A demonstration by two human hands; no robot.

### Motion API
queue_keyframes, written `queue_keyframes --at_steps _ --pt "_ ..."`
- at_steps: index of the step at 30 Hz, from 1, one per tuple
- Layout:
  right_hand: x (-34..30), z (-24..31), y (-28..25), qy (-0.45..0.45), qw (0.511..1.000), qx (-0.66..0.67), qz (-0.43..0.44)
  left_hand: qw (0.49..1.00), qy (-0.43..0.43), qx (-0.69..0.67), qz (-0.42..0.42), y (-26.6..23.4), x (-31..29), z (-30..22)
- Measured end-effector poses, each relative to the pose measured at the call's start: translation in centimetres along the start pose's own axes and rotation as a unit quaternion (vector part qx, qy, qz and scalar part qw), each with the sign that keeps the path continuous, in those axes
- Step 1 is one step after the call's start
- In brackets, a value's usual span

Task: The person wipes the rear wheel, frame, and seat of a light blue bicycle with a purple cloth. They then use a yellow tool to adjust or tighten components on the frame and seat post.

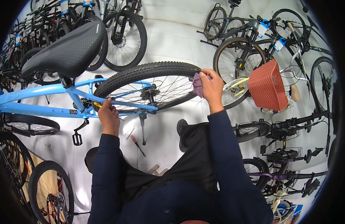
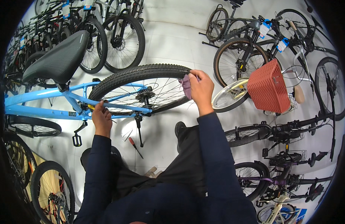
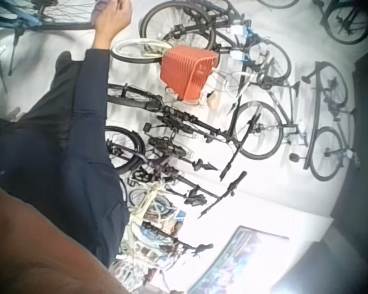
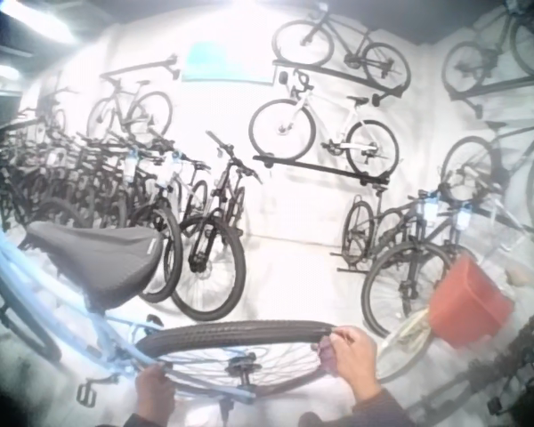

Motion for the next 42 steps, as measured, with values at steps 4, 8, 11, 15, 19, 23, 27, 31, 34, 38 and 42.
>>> queue_keyframes --at_steps 4,8,11,15,19,23,27,31,34,38,42 --pt "2.5 0.8 0.1 -0.111 0.98 -0.135 0.095 1.0 0.0 0.009 0.001 0.2 -0.2 -0.1" --pt "3.0 1.0 0.2 -0.159 0.959 -0.204 0.116 1.0 0.005 0.013 -0.003 0.3 -0.2 0.0" --pt "3.1 1.2 0.3 -0.193 0.949 -0.22 0.115 1.0 0.007 0.011 -0.003 0.4 -0.2 0.0" --pt "3.0 1.4 0.2 -0.22 0.939 -0.234 0.122 1.0 0.013 0.016 -0.012 0.5 -0.2 0.1" --pt "3.6 -0.6 -0.7 -0.199 0.953 -0.213 0.081 1.0 0.012 0.018 -0.013 0.5 -0.1 0.1" --pt "4.2 -7.4 -4.0 -0.067 0.981 -0.179 0.021 1.0 0.012 0.018 -0.008 0.3 -0.1 0.0" --pt "1.2 -16.9 -8.8 0.097 0.864 -0.466 0.164 1.0 0.004 0.008 -0.003 0.2 -0.2 0.1" --pt "-3.2 -22.0 -11.9 0.108 0.841 -0.492 0.198 1.0 0.01 -0.003 -0.003 0.2 0.0 0.2" --pt "-2.2 -20.8 -11.3 0.024 0.792 -0.546 0.274 0.999 0.025 0.02 -0.009 0.1 0.1 0.4" --pt "-0.6 -14.2 -7.8 0.056 0.977 -0.183 0.09 0.995 0.037 0.075 -0.059 -0.7 -1.0 1.9" --pt "-3.2 -6.7 -3.6 0.235 0.921 0.26 0.173 0.963 0.027 0.264 0.045 -0.7 -4.5 5.1"
Point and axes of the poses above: each hand's wrist, its own x-axis towards the middle knuckle, its own y-axis out of the palm, z = x × y, the point moved 1 cm from there along x, towards the middle knuckle, and after that the axes turned 2 degrees about x, right-handed, at the moved point
